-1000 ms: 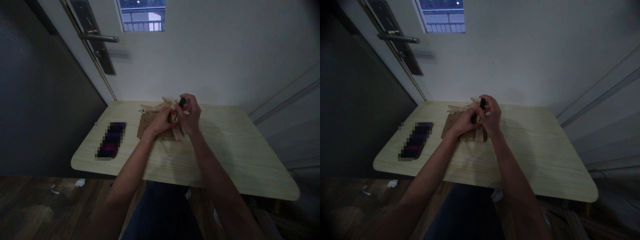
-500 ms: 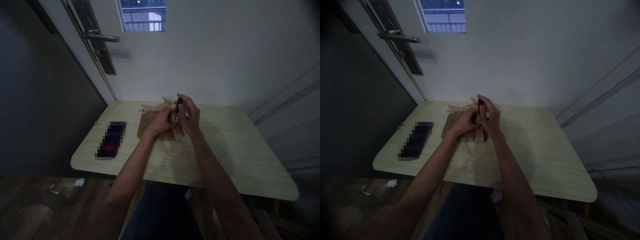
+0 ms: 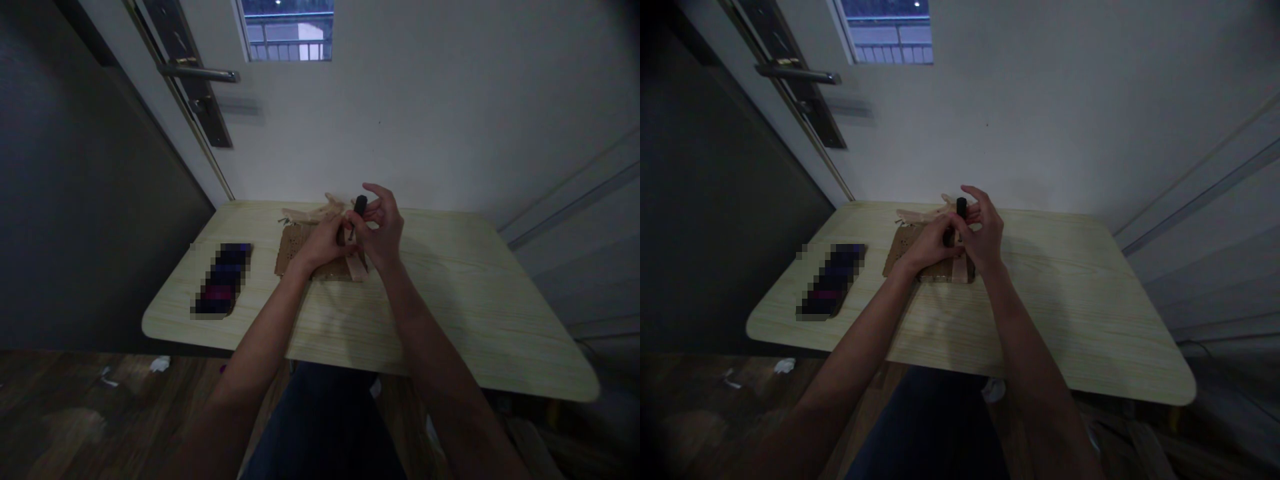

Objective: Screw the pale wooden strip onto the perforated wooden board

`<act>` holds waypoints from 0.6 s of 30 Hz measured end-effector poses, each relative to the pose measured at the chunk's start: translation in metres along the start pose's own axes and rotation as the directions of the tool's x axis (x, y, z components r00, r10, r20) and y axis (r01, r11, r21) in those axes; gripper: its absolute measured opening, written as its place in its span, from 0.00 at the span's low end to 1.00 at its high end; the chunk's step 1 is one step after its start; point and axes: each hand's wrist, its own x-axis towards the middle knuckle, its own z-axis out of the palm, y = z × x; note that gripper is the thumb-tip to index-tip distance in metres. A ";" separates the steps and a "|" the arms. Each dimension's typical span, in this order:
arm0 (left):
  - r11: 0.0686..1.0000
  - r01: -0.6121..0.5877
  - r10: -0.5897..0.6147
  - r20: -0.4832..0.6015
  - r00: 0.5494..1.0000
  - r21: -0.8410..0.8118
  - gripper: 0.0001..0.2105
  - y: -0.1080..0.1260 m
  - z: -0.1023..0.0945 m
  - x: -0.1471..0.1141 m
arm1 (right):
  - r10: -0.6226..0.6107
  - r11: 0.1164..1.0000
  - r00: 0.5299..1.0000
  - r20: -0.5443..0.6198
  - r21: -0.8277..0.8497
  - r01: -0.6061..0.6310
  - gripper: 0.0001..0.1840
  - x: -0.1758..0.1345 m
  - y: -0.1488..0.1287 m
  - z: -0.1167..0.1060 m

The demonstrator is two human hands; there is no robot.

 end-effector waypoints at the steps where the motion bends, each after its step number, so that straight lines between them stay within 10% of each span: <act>1: 1.000 -0.001 0.001 -0.005 1.000 0.001 0.21 0.000 0.000 0.000 | -0.005 1.000 1.000 0.003 -0.018 0.005 0.23 0.000 0.000 0.000; 18: 0.997 0.056 -0.056 0.010 0.998 0.059 0.18 0.005 -0.002 0.000 | -0.008 1.000 0.997 0.083 0.005 0.008 0.15 0.000 -0.008 -0.007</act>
